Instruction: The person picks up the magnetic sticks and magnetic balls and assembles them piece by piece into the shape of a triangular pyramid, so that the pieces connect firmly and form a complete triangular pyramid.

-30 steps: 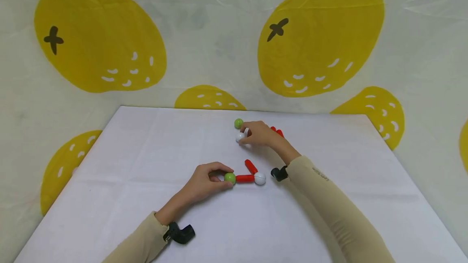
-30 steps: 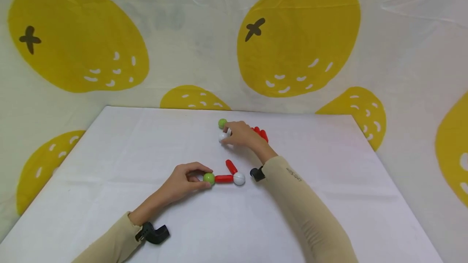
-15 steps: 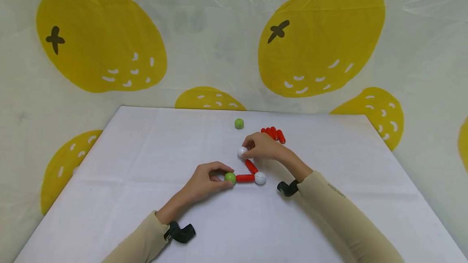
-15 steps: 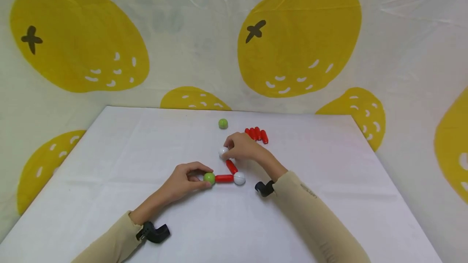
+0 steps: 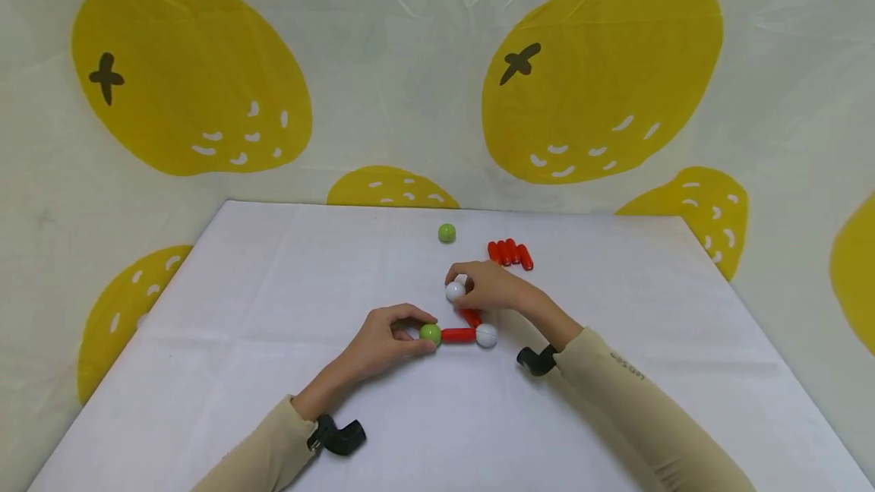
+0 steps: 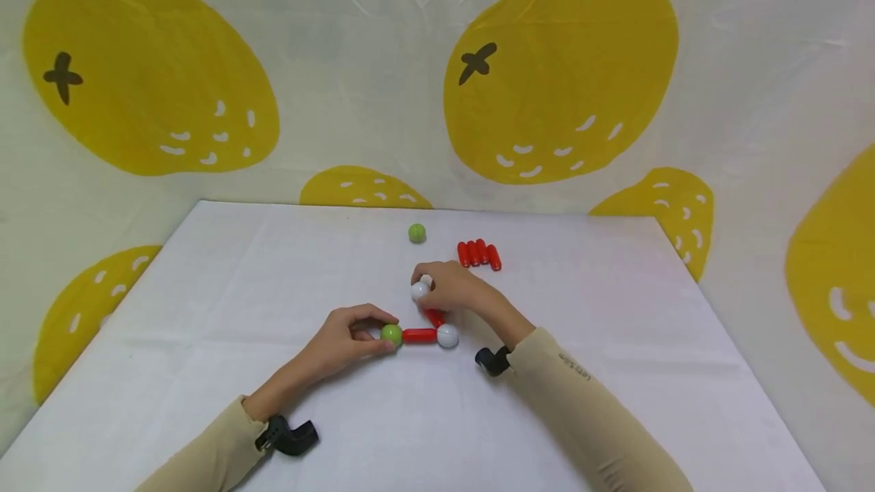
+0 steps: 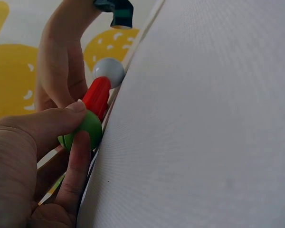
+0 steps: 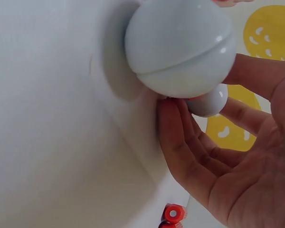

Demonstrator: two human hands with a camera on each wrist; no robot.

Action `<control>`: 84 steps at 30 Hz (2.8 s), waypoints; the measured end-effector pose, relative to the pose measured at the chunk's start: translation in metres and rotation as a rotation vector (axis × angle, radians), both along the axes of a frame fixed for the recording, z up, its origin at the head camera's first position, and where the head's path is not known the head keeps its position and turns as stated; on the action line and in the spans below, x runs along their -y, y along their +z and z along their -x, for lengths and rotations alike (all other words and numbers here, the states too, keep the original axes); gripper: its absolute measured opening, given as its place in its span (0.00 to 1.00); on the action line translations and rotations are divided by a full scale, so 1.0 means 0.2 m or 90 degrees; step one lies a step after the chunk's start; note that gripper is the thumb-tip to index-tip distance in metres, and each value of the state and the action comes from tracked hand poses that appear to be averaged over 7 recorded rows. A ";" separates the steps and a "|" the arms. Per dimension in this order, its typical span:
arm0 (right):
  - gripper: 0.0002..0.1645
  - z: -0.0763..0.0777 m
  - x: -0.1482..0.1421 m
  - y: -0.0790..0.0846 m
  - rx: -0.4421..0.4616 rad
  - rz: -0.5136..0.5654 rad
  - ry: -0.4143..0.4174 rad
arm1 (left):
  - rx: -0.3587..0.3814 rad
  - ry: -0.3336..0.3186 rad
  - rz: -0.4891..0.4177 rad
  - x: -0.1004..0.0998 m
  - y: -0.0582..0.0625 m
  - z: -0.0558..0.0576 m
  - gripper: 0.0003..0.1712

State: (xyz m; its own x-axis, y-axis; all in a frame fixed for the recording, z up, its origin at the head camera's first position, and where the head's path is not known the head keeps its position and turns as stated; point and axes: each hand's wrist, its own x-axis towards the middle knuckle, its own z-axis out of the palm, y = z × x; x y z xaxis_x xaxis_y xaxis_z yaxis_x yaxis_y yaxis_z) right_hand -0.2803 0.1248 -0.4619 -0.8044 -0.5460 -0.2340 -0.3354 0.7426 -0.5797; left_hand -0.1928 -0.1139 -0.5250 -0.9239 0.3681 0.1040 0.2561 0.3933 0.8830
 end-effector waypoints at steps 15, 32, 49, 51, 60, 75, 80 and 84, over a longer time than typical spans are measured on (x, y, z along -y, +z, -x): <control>0.19 -0.04 0.01 0.01 0.030 0.010 -0.001 | 0.015 0.012 -0.007 0.00 0.00 0.00 0.19; 0.18 -0.06 0.03 -0.02 -0.007 0.036 0.060 | 0.011 0.009 0.002 -0.01 0.00 0.00 0.19; 0.19 -0.09 0.02 -0.01 -0.006 0.043 0.000 | 0.013 0.009 -0.003 -0.01 -0.01 0.00 0.19; 0.19 -0.09 0.01 -0.01 -0.001 0.051 -0.021 | 0.014 0.010 -0.003 -0.01 -0.01 0.00 0.19; 0.21 -0.09 -0.03 0.04 0.020 0.093 -0.079 | 0.006 0.013 -0.002 -0.01 -0.02 0.00 0.19; 0.19 -0.07 -0.06 0.02 0.015 0.048 -0.080 | 0.010 0.020 0.007 -0.01 -0.01 0.01 0.19; 0.19 -0.06 -0.06 -0.01 0.023 0.039 -0.077 | 0.009 0.017 0.012 -0.01 -0.01 0.00 0.19; 0.21 -0.06 -0.08 0.00 0.022 0.052 -0.078 | 0.010 0.013 0.006 -0.01 -0.01 0.00 0.19</control>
